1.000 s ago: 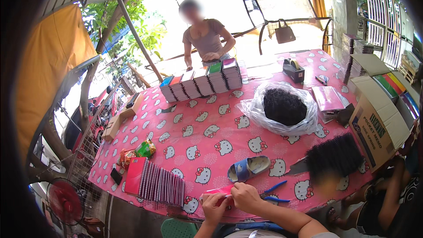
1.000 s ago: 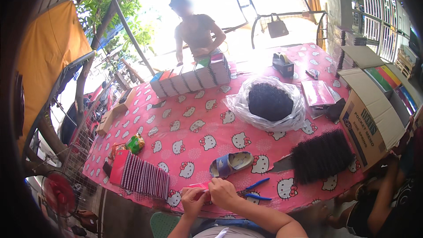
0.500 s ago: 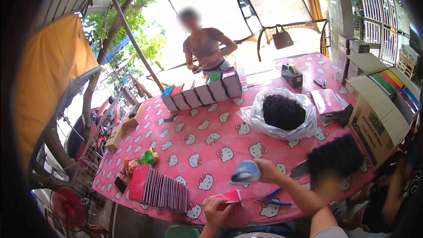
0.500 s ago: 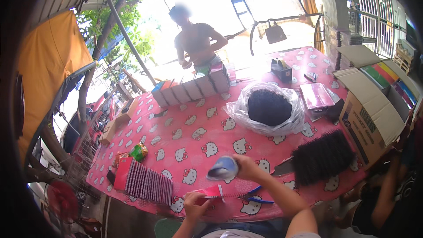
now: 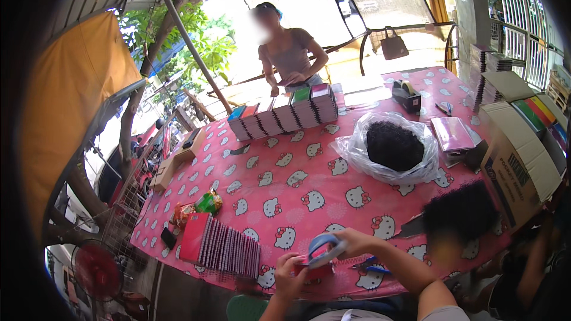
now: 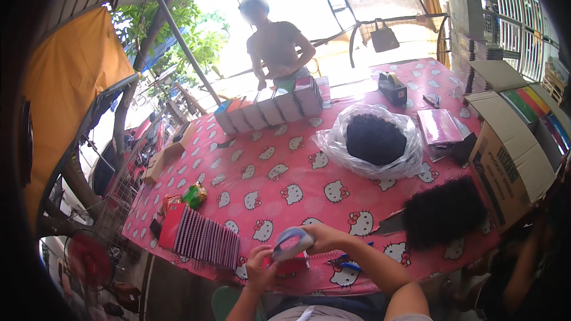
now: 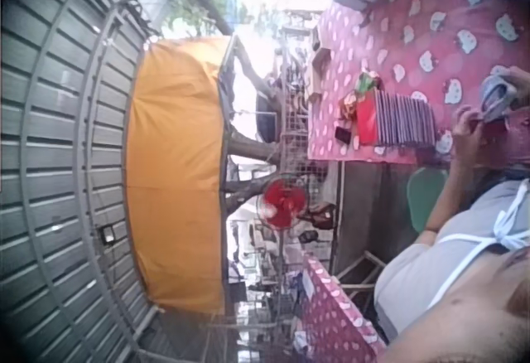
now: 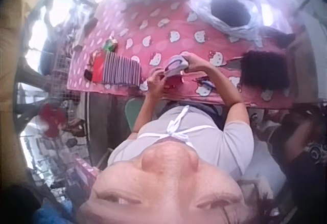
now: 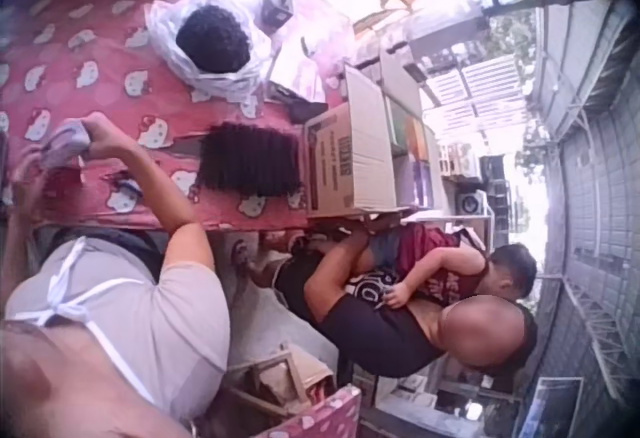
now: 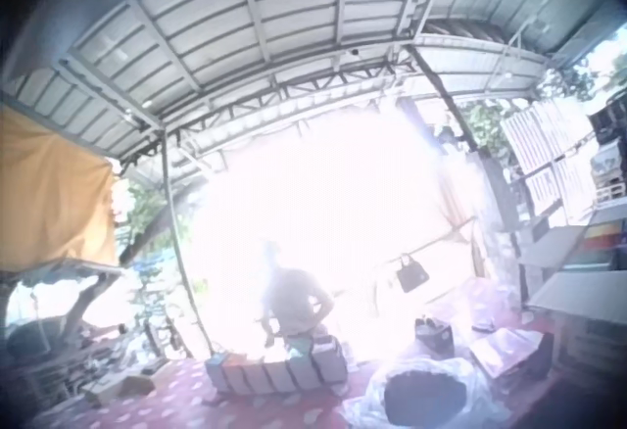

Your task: The person tapes the spines of pink notebooks, stacks them, and then places items into a plastic container under a table.

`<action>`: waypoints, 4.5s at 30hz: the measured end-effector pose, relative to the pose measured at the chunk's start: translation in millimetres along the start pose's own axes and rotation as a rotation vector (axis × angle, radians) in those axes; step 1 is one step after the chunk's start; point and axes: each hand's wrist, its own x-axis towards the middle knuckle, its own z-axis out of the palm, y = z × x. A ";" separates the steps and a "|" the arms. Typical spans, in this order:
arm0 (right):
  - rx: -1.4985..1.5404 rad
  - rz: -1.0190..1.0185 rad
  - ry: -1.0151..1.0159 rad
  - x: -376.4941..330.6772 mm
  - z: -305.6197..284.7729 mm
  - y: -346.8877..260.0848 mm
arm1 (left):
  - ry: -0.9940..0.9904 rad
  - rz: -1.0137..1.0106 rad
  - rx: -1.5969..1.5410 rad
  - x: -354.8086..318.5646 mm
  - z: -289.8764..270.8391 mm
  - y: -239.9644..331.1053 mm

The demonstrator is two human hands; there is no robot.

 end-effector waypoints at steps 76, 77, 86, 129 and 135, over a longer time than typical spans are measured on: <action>0.104 -0.195 0.426 -11.4 61.4 -95.6 | -0.166 -0.431 -1.045 12.2 -62.9 104.0; 0.274 -0.306 0.393 -5.2 66.1 -92.7 | -0.064 -0.396 -1.118 13.2 -59.9 106.8; 0.599 -0.154 0.208 13.4 81.8 -110.6 | -0.127 -0.304 -0.812 2.7 -82.8 86.4; 0.065 -0.271 0.661 297.3 140.3 -106.9 | 0.949 -0.252 -0.527 68.6 -195.7 -65.9; -0.205 -0.360 0.601 217.0 92.0 -69.0 | 1.050 -0.080 -0.235 36.5 -217.0 -23.4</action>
